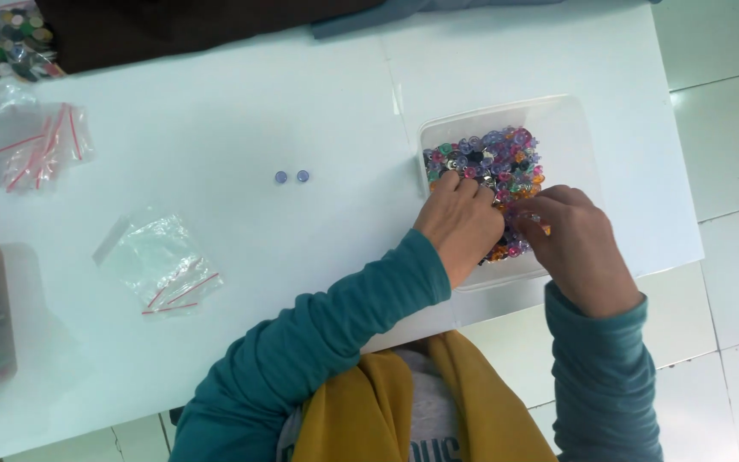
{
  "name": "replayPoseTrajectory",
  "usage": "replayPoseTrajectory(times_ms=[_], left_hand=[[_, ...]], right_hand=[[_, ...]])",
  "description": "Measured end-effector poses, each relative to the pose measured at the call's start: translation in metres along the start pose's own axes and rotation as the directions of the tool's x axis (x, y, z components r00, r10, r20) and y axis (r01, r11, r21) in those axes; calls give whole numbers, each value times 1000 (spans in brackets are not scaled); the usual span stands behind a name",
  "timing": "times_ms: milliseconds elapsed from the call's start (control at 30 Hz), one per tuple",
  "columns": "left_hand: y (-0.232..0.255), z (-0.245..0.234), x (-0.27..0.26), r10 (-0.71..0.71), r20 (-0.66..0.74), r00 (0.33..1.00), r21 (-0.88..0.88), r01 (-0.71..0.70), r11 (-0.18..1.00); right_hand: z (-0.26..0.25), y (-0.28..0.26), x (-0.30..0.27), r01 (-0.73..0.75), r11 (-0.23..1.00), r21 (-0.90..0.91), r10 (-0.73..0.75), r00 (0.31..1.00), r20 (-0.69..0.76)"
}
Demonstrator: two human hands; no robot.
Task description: Sorting and bagging small purple buttons into plastic zip-lock bags
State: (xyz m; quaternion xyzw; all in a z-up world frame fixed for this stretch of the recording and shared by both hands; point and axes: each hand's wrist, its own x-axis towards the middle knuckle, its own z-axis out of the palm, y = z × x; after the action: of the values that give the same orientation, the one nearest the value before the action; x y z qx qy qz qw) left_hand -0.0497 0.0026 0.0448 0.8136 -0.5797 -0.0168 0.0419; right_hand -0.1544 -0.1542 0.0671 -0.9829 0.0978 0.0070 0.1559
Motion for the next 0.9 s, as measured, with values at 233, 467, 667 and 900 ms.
replayPoseTrajectory(times_ms=[233, 467, 667, 900], left_hand=[[-7, 2, 5, 14, -49, 999, -188, -23, 982], [-6, 18, 6, -10, -135, 991, -250, -24, 968], [-11, 15, 2, -32, -147, 989, -327, -18, 945], [-24, 1, -34, -148, -479, 865, -465, -108, 879]], right_hand=[[-15, -36, 22, -141, 976, -167, 175, 963, 206], [-5, -23, 14, -189, 981, 39, 184, 977, 108], [-5, -18, 10, -158, 976, 150, 157, 987, 16], [-4, -36, 4, 22, 948, 318, 61, 966, -250]])
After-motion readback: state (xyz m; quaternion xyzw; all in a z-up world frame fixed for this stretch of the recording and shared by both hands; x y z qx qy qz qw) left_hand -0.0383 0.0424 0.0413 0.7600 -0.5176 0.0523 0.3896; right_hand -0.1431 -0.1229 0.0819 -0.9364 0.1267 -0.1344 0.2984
